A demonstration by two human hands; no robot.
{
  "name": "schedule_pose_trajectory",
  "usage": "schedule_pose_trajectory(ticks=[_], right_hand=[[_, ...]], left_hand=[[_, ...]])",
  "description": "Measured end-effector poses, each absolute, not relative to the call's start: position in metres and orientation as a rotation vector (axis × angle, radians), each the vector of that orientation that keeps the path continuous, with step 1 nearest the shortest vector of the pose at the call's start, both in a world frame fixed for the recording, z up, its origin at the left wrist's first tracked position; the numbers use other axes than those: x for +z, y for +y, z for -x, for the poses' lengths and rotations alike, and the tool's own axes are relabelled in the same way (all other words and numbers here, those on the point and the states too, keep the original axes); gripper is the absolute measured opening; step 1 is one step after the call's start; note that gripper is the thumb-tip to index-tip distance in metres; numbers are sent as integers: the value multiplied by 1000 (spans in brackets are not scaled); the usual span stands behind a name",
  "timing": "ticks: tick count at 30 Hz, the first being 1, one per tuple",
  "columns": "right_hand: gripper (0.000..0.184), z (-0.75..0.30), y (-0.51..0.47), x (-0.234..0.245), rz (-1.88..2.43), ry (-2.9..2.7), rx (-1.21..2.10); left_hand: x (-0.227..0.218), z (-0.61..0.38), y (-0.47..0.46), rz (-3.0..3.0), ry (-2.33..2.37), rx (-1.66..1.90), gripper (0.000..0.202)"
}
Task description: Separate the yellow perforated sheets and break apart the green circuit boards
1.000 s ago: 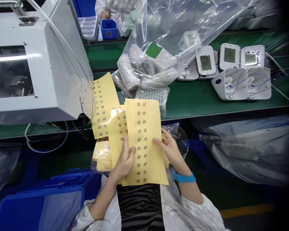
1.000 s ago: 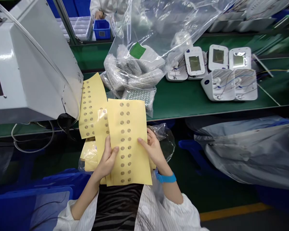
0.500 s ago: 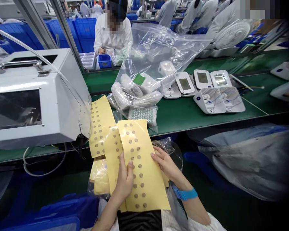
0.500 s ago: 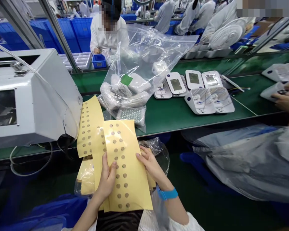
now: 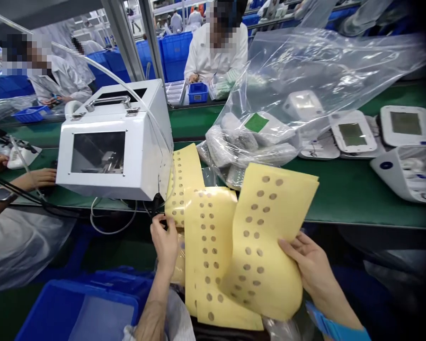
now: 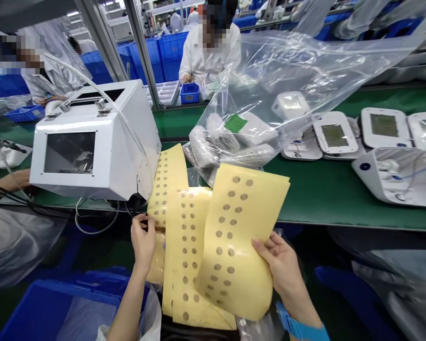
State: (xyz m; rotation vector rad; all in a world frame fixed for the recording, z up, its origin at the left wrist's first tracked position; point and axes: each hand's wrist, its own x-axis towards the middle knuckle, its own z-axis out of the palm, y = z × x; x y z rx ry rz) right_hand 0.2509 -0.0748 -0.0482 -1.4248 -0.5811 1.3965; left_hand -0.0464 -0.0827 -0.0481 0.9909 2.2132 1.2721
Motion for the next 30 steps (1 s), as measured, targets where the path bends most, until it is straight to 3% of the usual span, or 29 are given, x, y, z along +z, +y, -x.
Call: schedule_pose_trajectory(ticks=[5,9,15,30], right_hand=[[50,-228,-68,-51,1395,-717,1567],[49,-216,-68,-58,1427,-855,1641],[51,-203,-66,-56,1366,-846,1848],[52,-273,-80,-49,1602,-648,1409]], left_hand=[[-66,53,-87,-902,2182,1271,36],[-77,54,-85,-570,1808,1445,45],[-78,51,-78,-420,1602,1527,35],[-71,12,-59,-397,1565,1503,42]])
